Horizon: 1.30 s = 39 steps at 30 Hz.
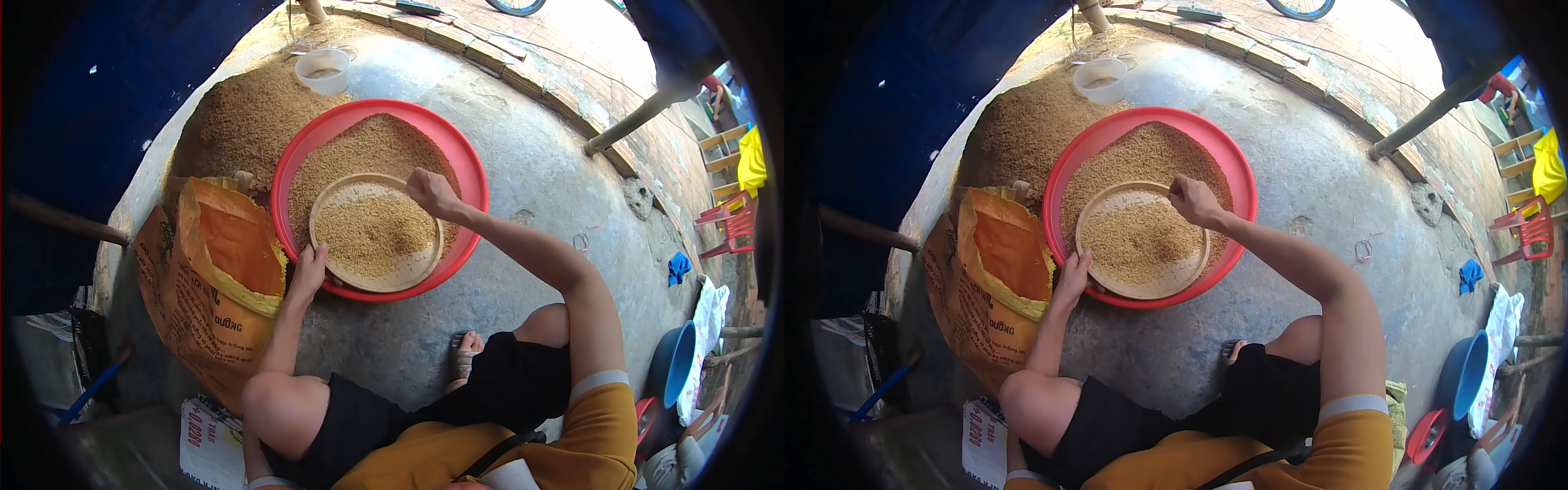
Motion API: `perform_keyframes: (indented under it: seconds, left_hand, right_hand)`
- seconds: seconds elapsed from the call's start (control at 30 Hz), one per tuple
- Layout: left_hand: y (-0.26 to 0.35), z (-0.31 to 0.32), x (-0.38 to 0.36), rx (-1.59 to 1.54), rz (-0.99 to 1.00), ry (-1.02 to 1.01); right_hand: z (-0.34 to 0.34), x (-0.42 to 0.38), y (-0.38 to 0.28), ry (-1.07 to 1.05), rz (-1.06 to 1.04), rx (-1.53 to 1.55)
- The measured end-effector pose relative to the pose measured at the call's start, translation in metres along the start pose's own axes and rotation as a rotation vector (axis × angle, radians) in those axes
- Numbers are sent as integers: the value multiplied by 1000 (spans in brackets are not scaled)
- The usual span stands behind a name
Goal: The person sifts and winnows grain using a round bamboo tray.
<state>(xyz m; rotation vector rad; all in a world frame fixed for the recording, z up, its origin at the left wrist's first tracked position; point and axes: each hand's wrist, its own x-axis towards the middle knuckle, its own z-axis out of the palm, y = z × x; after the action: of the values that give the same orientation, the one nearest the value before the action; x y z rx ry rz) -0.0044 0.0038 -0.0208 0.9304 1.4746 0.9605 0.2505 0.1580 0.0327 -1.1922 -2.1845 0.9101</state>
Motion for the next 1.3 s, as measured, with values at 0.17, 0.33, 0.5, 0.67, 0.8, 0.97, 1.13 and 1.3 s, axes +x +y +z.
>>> perform_keyframes:
  seconds: [0.17,0.33,0.5,0.67,0.8,0.97,1.13,1.3]
  left_hand:
    - [5,2,-2,11,10,8]
    - [-1,0,2,99,97,27]
    - [5,4,-2,24,35,89]
    - [-12,-3,7,63,47,76]
    - [-25,-7,13,176,86,65]
    - [-6,-1,3,148,74,54]
    - [14,4,-7,20,10,23]
    - [10,3,-5,3,22,28]
  right_hand:
    - [1,1,-5,-38,35,-26]
    - [-2,6,-9,-125,130,-6]
    - [0,7,-4,-72,94,83]
    - [4,-2,-19,-57,-115,-80]
    - [25,-29,-47,-266,-305,-116]
    - [55,-46,-58,-457,-309,-102]
    - [56,-8,-21,-128,-234,-137]
    - [29,10,13,-17,-49,-129]
